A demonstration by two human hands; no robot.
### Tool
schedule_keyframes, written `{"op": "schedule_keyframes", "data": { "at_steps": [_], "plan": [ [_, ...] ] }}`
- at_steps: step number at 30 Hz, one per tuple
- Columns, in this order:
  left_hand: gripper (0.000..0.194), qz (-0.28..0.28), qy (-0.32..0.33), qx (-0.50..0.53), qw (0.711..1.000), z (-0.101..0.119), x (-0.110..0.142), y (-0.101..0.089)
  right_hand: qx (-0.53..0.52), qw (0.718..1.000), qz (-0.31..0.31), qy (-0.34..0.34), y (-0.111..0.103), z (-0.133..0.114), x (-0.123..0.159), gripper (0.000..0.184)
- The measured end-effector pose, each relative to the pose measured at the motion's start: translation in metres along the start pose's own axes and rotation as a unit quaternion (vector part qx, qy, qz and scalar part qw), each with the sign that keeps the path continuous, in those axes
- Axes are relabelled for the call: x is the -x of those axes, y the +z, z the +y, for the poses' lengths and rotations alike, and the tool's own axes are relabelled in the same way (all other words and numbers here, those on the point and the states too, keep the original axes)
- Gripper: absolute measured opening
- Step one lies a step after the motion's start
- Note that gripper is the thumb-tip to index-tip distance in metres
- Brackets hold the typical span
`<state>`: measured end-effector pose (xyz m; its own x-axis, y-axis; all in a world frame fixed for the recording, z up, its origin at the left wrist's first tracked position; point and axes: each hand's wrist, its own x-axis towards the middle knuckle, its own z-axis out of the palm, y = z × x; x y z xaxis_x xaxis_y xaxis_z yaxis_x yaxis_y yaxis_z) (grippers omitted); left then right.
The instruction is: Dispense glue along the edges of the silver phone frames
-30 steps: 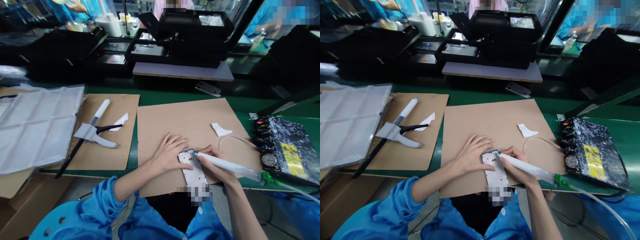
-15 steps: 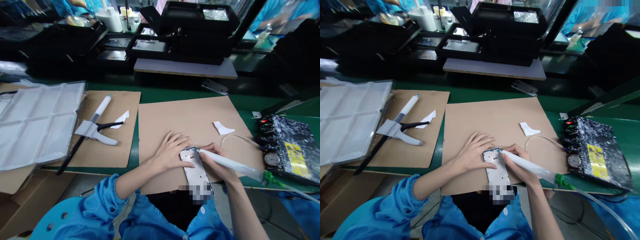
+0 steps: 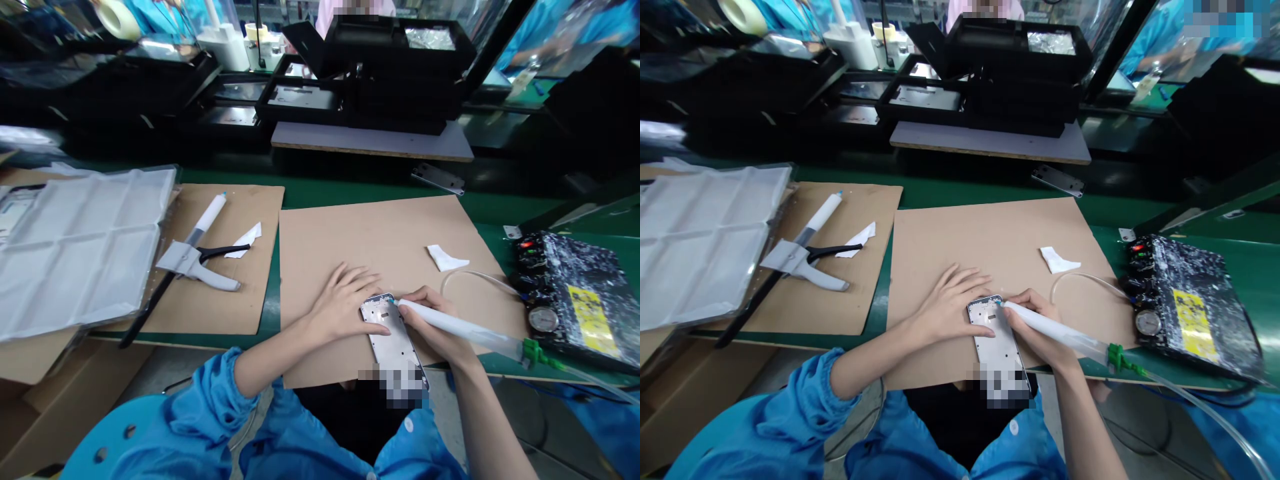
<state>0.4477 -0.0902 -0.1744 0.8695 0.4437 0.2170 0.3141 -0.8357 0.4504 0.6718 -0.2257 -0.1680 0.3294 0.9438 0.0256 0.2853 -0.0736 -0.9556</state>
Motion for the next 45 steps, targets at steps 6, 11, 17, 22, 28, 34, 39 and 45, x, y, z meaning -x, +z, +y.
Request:
{"op": "schedule_keyframes", "data": {
  "at_steps": [6,11,17,22,28,34,39,45],
  "plan": [
    [0.084,0.003,0.001,-0.003,1.0,-0.0002,0.0002,0.0007,-0.001,1.0,-0.005,0.013,0.0001,-0.0021,-0.0001,0.05],
    [0.084,0.001,-0.003,0.0,1.0,0.0002,0.0001,0.0,0.008,1.0,0.006,0.007,0.0004,-0.0032,-0.0001,0.048],
    [0.086,-0.007,-0.009,-0.004,1.0,0.0012,-0.0001,-0.0012,-0.002,1.0,0.009,0.009,0.0014,-0.0036,-0.0005,0.049],
    [0.085,-0.003,-0.009,0.005,1.0,0.001,-0.0002,-0.0005,0.009,1.0,0.019,0.001,0.0015,-0.0022,-0.0004,0.048],
    [0.083,-0.002,-0.008,0.003,1.0,0.0006,-0.0005,0.0002,-0.001,1.0,0.016,0.006,0.0012,-0.0014,0.0,0.044],
    [0.083,-0.003,-0.007,0.006,1.0,0.0003,-0.0003,0.0002,-0.012,1.0,0.004,0.002,0.0011,-0.0016,-0.0006,0.042],
    [0.083,-0.003,-0.008,0.005,1.0,0.0,-0.0002,0.0009,-0.005,1.0,0.005,-0.004,0.0018,-0.0024,-0.0002,0.042],
    [0.085,-0.003,-0.01,0.017,1.0,0.0002,0.0003,0.0001,-0.004,1.0,0.001,-0.013,0.002,-0.0023,-0.0005,0.037]
  ]
}}
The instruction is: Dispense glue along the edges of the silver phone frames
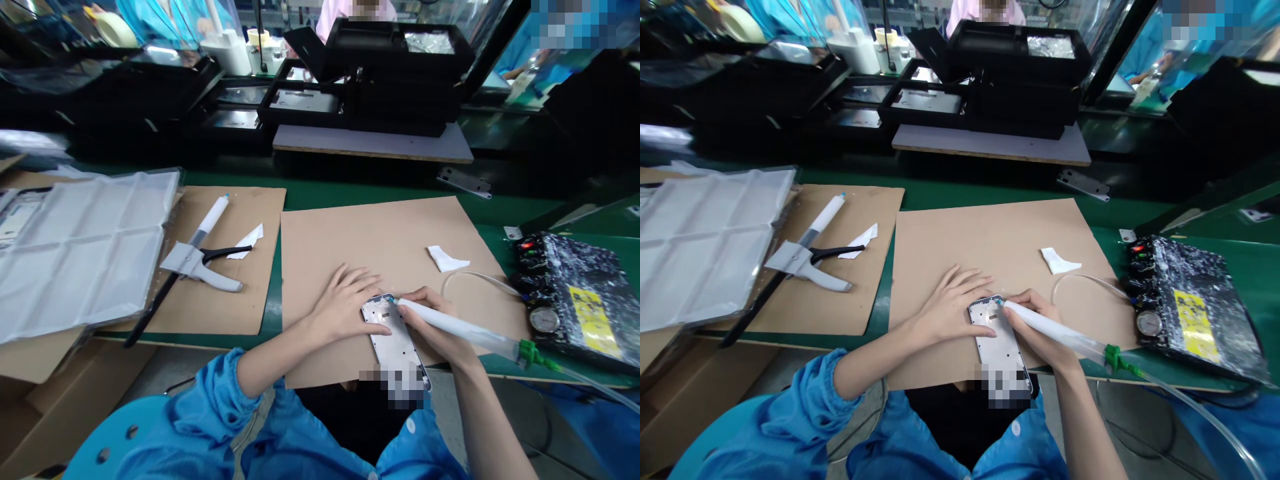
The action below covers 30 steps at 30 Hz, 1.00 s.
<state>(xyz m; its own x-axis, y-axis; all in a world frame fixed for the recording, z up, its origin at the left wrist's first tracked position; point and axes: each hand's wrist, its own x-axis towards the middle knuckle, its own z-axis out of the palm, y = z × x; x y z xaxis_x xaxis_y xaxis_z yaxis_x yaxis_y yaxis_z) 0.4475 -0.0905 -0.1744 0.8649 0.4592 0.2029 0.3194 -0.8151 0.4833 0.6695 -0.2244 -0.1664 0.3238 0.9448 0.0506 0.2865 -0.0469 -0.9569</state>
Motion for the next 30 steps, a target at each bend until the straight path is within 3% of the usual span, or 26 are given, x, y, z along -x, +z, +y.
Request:
{"op": "schedule_keyframes", "data": {
  "at_steps": [30],
  "plan": [
    [0.084,0.004,0.002,0.0,1.0,0.0008,-0.0004,-0.0008,-0.013,1.0,0.013,0.026,0.0006,-0.0005,-0.0004,0.042]
  ]
}}
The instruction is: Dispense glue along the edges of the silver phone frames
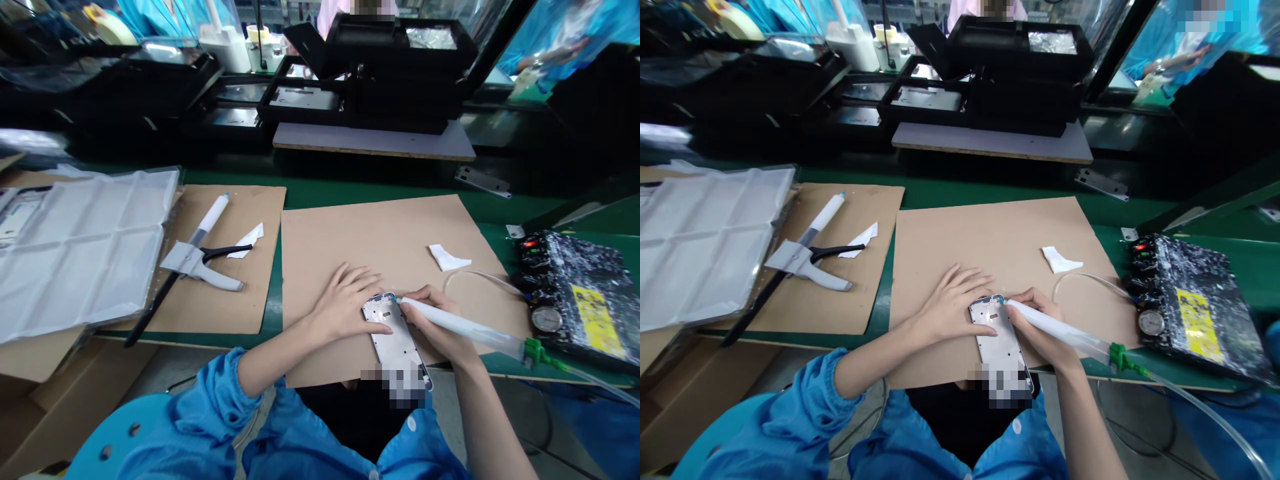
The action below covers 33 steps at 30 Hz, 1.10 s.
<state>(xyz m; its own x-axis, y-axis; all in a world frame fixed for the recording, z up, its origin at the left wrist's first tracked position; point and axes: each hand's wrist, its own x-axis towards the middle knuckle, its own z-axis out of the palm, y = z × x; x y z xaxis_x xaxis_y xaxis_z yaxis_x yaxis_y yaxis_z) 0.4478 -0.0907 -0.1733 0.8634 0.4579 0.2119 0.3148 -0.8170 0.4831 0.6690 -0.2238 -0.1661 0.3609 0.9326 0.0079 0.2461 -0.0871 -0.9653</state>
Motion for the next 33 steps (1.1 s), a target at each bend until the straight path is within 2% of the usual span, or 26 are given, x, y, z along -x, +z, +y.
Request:
{"op": "schedule_keyframes", "data": {
  "at_steps": [12,23,33],
  "plan": [
    [0.084,-0.008,0.001,0.001,1.0,-0.0002,-0.0003,-0.0011,-0.001,1.0,-0.002,-0.006,-0.0005,-0.0024,-0.0005,0.05],
    [0.082,-0.011,-0.001,-0.004,1.0,0.0004,-0.0004,-0.0022,-0.003,1.0,-0.008,0.015,0.0004,-0.0036,0.0002,0.056],
    [0.08,-0.012,-0.001,-0.001,1.0,0.0009,0.0001,-0.0032,-0.002,1.0,0.0,0.011,-0.0001,-0.0023,0.0009,0.055]
  ]
}}
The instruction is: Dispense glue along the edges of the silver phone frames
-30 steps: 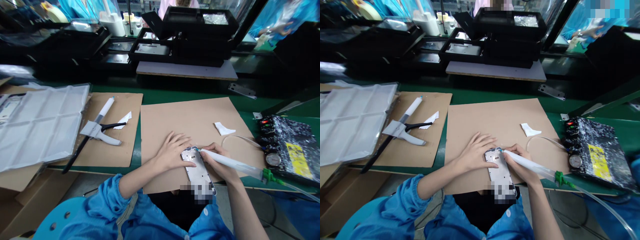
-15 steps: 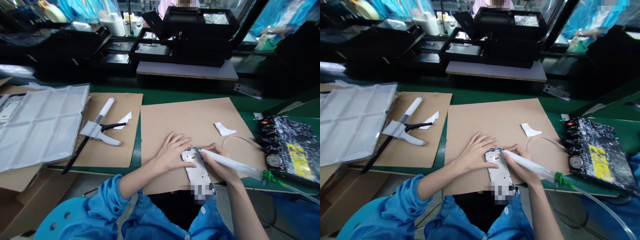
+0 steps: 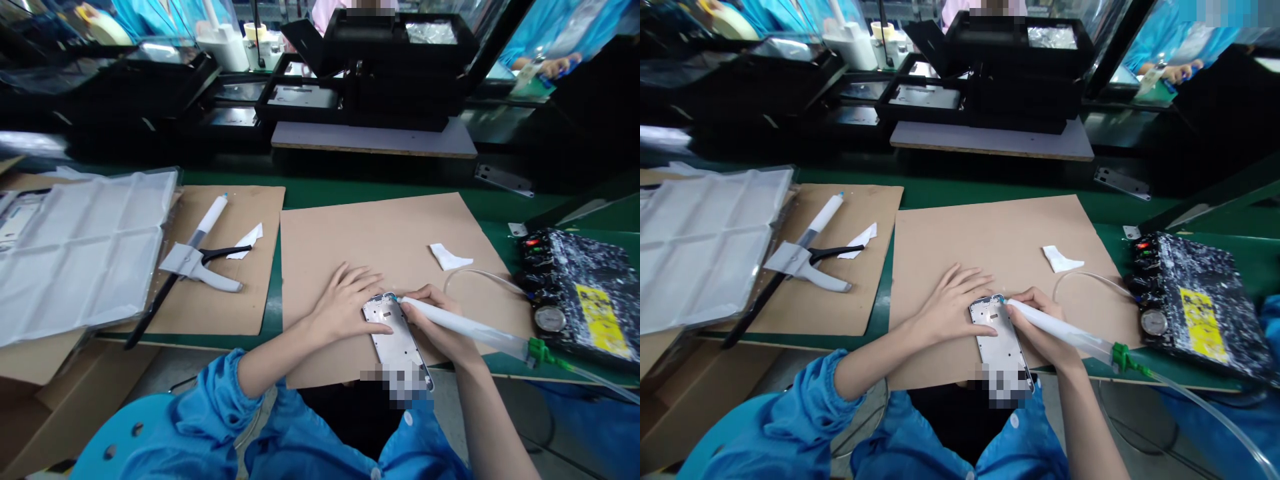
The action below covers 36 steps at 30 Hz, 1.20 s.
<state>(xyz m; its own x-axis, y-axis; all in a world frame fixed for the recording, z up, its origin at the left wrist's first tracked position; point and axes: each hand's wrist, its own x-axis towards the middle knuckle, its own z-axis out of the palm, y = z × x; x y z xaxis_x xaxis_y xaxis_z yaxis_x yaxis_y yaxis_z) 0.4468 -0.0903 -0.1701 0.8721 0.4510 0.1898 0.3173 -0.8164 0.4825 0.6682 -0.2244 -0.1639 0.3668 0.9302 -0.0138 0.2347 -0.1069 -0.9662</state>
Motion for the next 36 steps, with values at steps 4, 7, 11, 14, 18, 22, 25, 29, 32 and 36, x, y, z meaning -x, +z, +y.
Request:
{"op": "schedule_keyframes", "data": {
  "at_steps": [4,7,11,14,18,22,25,29,32,36],
  "plan": [
    [0.08,0.002,-0.003,0.005,1.0,0.0,0.0,0.0,-0.012,1.0,-0.002,-0.001,0.0,0.001,-0.001,0.053],
    [0.079,0.001,-0.005,0.005,1.0,0.0,-0.001,0.0,-0.007,1.0,-0.004,-0.004,-0.001,0.0,-0.001,0.053],
    [0.08,0.001,-0.005,0.003,1.0,0.0,-0.001,0.0,-0.007,1.0,-0.006,0.001,0.0,-0.002,-0.001,0.055],
    [0.081,0.001,-0.002,-0.004,1.0,0.0,0.0,0.0,-0.018,1.0,0.009,0.005,-0.001,0.002,0.0,0.054],
    [0.079,0.006,0.0,-0.01,1.0,-0.003,-0.002,0.0,-0.061,0.997,0.042,-0.004,-0.008,0.015,0.002,0.049],
    [0.08,0.034,-0.01,-0.029,0.999,-0.007,-0.005,0.001,-0.149,0.987,0.046,-0.024,-0.016,0.028,0.007,0.04],
    [0.083,0.083,-0.044,-0.061,0.994,-0.007,-0.005,0.001,-0.15,0.988,0.024,-0.028,-0.021,0.031,0.017,0.038],
    [0.075,0.117,-0.088,-0.096,0.985,-0.007,-0.006,-0.002,-0.061,0.998,-0.005,-0.034,-0.026,0.027,0.031,0.04],
    [0.067,0.118,-0.093,-0.098,0.984,-0.008,-0.007,-0.004,-0.021,0.999,-0.022,-0.045,-0.029,0.023,0.036,0.045],
    [0.063,0.115,-0.095,-0.094,0.984,-0.008,-0.009,-0.005,0.008,0.998,-0.048,-0.047,-0.029,0.017,0.035,0.04]
  ]
}}
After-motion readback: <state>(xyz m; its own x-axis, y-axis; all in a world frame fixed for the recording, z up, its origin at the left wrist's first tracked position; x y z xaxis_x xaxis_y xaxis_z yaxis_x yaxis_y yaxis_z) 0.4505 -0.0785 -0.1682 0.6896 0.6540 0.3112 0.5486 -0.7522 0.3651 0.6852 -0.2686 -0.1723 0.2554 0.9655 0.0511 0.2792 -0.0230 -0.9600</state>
